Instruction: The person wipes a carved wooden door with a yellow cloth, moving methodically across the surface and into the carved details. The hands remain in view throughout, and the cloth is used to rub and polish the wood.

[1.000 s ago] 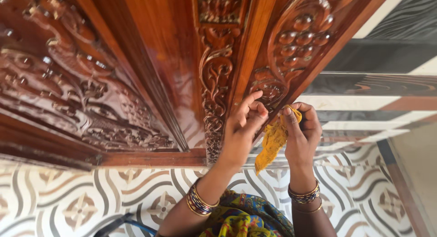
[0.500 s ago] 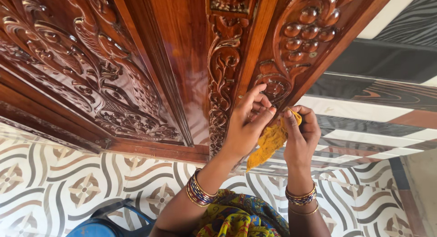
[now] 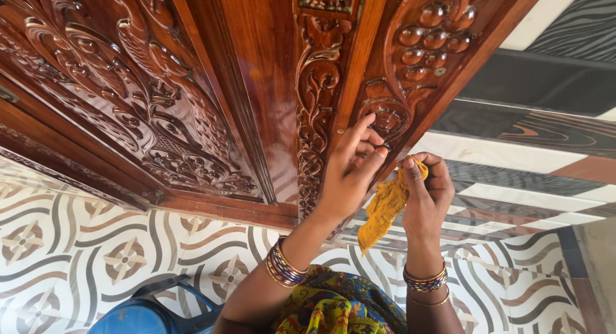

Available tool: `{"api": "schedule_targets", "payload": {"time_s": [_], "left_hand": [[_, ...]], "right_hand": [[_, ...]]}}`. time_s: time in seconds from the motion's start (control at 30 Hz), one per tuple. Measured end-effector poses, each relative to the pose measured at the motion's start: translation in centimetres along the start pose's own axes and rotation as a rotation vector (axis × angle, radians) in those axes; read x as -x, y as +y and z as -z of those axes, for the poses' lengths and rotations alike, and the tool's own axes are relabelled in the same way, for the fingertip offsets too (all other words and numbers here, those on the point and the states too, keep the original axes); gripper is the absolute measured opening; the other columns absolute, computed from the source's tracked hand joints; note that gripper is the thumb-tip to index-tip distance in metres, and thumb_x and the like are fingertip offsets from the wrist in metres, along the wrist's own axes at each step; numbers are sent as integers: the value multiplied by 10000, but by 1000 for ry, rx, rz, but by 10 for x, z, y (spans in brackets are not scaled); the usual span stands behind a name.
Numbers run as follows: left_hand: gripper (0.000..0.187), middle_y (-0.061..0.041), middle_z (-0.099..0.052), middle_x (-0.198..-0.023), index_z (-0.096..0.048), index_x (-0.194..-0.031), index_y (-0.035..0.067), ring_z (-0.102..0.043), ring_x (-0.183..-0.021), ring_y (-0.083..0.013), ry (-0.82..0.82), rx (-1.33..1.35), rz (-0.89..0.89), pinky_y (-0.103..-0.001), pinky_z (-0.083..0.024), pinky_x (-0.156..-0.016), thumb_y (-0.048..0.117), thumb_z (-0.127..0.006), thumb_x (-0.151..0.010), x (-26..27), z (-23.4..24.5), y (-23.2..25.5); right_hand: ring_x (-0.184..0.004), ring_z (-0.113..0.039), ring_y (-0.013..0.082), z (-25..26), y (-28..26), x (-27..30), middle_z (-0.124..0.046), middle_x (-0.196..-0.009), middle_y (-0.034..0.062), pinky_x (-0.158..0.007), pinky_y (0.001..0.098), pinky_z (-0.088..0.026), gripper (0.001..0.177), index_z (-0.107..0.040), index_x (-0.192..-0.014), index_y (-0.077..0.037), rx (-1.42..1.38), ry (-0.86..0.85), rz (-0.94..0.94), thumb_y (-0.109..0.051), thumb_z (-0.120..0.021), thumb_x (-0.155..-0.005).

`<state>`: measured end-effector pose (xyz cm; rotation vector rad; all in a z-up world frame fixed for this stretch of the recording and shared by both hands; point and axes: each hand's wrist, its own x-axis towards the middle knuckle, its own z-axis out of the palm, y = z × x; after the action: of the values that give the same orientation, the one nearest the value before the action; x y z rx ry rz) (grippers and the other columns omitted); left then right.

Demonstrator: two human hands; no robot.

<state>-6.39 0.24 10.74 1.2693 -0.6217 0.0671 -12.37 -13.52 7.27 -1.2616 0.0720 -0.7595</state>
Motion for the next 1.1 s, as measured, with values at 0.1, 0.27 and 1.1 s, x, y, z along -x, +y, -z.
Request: {"api": "schedule_targets", "payload": {"time_s": [0.1,0.27,1.1], "left_hand": [[590,-31,-622,-1141,-472,-1484,15,-618,-948,-85,0,-175,-5,-227,-459,-730,86,-674,-935,2,1,0],[395,-54,-627,-1096,-572,-1399,-13,-615,-943,-119,-90,402,111,-238,-477,-810,87,-604,-1018,-9,17,-17],[552,-284,-370,-1600,-431,-1497,-91,-362,-1531,-478,-82,-525,-694,-527,-337,-1291,220,-576,-1065,-35,64,-44]], "right_hand": [[-831,-623,64,2,3,0,-681,-971,30,-770,212,-511,94,-609,-1090,-12,3,-5,12,-69,-660,-1035],[-871,-617,65,-4,4,0,-674,-1000,33,-789,211,-499,107,-624,-1120,7,14,-36,18,-62,-651,-1043],[-1051,-677,267,-79,-5,-27,-705,-1134,127,-925,361,-556,207,-740,-1144,-6,954,131,843,51,-743,-946]]}}
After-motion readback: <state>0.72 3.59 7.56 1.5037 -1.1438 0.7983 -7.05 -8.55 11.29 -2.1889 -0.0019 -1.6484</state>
